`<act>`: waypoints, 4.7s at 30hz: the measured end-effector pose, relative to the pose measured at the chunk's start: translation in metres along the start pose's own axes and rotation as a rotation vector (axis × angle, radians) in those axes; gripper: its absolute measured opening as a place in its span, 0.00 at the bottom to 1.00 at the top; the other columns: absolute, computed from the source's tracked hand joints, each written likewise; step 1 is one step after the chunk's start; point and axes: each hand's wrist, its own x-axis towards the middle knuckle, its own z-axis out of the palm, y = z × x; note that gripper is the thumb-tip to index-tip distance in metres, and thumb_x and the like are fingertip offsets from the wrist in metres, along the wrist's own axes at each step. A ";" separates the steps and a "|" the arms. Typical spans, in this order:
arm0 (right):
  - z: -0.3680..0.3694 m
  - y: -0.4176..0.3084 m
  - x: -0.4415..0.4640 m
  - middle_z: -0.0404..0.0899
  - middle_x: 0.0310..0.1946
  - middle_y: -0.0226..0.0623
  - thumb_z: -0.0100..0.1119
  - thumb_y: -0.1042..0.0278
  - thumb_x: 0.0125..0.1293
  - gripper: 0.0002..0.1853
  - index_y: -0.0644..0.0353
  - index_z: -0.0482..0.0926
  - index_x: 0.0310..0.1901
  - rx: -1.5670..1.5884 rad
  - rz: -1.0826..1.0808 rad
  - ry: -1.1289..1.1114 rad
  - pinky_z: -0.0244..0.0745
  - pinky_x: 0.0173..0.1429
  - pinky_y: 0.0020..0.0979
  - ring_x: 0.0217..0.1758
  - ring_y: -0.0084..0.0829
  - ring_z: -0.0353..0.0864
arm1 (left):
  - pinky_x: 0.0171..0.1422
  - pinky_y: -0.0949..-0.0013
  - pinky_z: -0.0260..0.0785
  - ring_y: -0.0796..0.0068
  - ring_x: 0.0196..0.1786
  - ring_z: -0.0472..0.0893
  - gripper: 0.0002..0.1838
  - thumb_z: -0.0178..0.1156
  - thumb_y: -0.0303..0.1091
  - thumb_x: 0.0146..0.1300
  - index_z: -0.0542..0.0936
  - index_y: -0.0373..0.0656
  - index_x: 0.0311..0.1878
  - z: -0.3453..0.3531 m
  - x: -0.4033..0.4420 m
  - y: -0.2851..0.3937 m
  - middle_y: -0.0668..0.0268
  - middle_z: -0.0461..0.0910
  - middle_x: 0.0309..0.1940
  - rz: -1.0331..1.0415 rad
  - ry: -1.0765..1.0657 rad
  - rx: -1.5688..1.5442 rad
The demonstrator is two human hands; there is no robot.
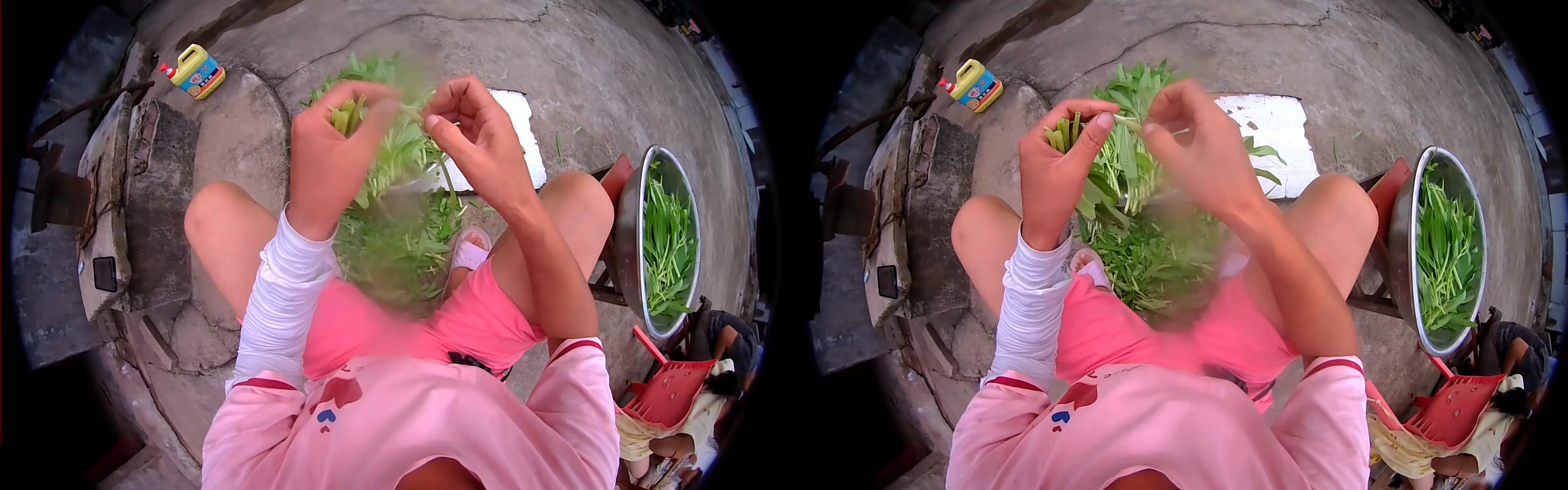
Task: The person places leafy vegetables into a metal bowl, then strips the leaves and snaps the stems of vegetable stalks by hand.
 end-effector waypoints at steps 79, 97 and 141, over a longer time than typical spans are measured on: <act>-0.053 -0.022 0.003 0.81 0.35 0.34 0.55 0.66 0.67 0.11 0.63 0.75 0.47 0.185 0.227 -0.251 0.67 0.35 0.19 0.33 0.16 0.73 | 0.34 0.82 0.62 0.86 0.32 0.70 0.07 0.56 0.15 0.54 0.73 0.38 0.32 -0.020 0.005 -0.007 0.70 0.74 0.32 0.251 0.183 -0.027; -0.049 -0.014 0.006 0.77 0.37 0.30 0.56 0.68 0.67 0.10 0.61 0.73 0.47 0.370 0.329 -0.207 0.69 0.34 0.18 0.36 0.16 0.73 | 0.34 0.79 0.61 0.89 0.33 0.69 0.09 0.59 0.32 0.62 0.79 0.35 0.39 -0.027 0.006 0.001 0.75 0.74 0.29 -0.038 -0.157 0.029; -0.044 -0.012 0.005 0.76 0.42 0.31 0.54 0.65 0.69 0.17 0.65 0.74 0.55 0.476 0.275 -0.268 0.70 0.55 0.26 0.45 0.20 0.75 | 0.21 0.85 0.52 0.93 0.19 0.62 0.18 0.56 0.41 0.66 0.76 0.37 0.51 -0.004 0.000 -0.017 0.75 0.75 0.28 -0.453 -0.674 -0.302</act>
